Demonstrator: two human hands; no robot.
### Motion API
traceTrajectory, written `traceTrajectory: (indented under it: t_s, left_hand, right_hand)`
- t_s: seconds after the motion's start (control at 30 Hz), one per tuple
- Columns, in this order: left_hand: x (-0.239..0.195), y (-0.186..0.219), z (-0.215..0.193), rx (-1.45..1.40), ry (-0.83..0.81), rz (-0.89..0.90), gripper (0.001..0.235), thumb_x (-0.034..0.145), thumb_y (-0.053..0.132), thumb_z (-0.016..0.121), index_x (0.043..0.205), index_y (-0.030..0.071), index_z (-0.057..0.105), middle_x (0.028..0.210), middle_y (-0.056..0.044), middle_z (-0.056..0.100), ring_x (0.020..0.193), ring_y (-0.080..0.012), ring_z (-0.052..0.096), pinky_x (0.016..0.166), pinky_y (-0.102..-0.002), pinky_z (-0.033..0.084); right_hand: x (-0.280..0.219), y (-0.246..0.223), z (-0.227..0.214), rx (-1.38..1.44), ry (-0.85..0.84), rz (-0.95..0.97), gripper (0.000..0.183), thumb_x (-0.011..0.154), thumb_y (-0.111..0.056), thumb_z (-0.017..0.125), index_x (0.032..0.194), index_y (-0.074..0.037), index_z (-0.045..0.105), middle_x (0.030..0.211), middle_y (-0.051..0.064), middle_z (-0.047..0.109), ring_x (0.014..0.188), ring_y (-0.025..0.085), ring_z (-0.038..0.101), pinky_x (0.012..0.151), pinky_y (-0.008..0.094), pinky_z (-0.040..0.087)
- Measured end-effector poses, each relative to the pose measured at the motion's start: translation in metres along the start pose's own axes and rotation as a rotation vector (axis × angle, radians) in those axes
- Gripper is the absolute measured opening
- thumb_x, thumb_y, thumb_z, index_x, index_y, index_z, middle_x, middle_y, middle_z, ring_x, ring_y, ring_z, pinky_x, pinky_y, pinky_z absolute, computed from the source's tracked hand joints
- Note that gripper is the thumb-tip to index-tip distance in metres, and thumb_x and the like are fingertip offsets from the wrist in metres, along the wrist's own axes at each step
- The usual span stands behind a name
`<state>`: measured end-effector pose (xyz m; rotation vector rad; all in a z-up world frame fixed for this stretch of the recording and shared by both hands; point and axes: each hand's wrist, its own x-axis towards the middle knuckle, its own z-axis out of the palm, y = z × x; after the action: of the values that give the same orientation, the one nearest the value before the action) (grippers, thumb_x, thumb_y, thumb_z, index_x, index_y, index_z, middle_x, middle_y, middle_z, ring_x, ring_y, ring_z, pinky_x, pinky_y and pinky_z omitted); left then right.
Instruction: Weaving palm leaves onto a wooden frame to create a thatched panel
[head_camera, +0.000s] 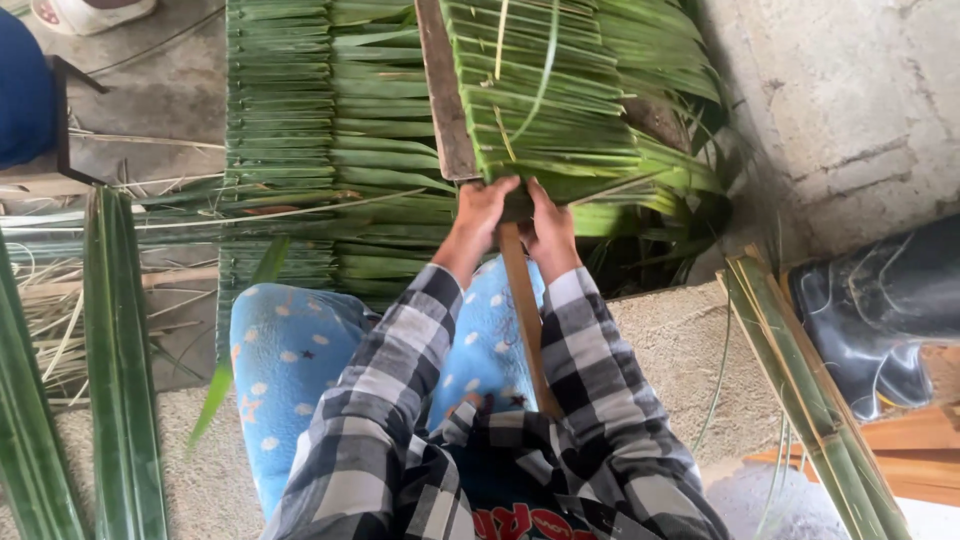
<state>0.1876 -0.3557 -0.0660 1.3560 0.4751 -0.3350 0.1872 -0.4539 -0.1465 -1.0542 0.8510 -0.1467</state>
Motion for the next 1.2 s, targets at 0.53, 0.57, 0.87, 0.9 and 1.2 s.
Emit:
traceTrajectory:
  t_s: [0.53, 0.57, 0.87, 0.9, 1.2]
  left_hand:
    - [0.072, -0.068, -0.033, -0.422, -0.028, -0.053, 0.061, 0.069, 0.017, 0.096, 0.11, -0.017, 0.065, 0.095, -0.026, 0.067, 0.084, -0.0333, 0.072, 0.066, -0.054, 0.058]
    - [0.08, -0.077, -0.036, -0.427, -0.021, -0.054, 0.061, 0.069, 0.017, 0.096, 0.11, -0.017, 0.065, 0.095, -0.026, 0.067, 0.084, -0.0333, 0.072, 0.066, -0.054, 0.058]
    - [0.104, -0.103, -0.041, -0.447, -0.097, -0.006, 0.049, 0.072, 0.019, 0.095, 0.103, -0.009, 0.07, 0.085, -0.019, 0.072, 0.073, -0.0291, 0.076, 0.063, -0.045, 0.065]
    - [0.104, -0.104, -0.041, -0.451, -0.095, -0.002, 0.046, 0.073, 0.018, 0.095, 0.102, -0.008, 0.07, 0.084, -0.018, 0.072, 0.073, -0.0279, 0.076, 0.063, -0.044, 0.065]
    - [0.059, -0.061, -0.05, -0.221, -0.048, 0.166, 0.039, 0.088, 0.037, 0.083, 0.101, 0.003, 0.069, 0.084, -0.007, 0.058, 0.082, -0.0148, 0.057, 0.072, -0.034, 0.052]
  right_hand:
    - [-0.055, -0.049, 0.003, 0.513, 0.05, 0.276, 0.076, 0.074, -0.032, 0.092, 0.134, -0.01, 0.052, 0.13, 0.025, 0.051, 0.115, 0.044, 0.06, 0.095, 0.059, 0.055]
    - [-0.042, -0.04, 0.0, 0.505, 0.048, 0.28, 0.076, 0.074, -0.032, 0.092, 0.134, -0.01, 0.052, 0.13, 0.025, 0.051, 0.115, 0.044, 0.06, 0.095, 0.059, 0.055]
    - [-0.004, -0.026, -0.008, 0.414, -0.003, 0.272, 0.078, 0.074, -0.043, 0.092, 0.128, -0.003, 0.053, 0.123, 0.017, 0.061, 0.111, 0.033, 0.066, 0.098, 0.052, 0.058]
    - [0.006, -0.021, -0.013, 0.391, 0.054, 0.216, 0.069, 0.073, -0.032, 0.095, 0.12, 0.001, 0.056, 0.114, 0.019, 0.064, 0.101, 0.035, 0.068, 0.089, 0.055, 0.059]
    - [-0.035, -0.015, -0.025, 0.241, 0.299, -0.059, 0.085, 0.074, -0.031, 0.097, 0.132, 0.006, 0.048, 0.115, 0.024, 0.063, 0.091, 0.035, 0.072, 0.083, 0.057, 0.059]
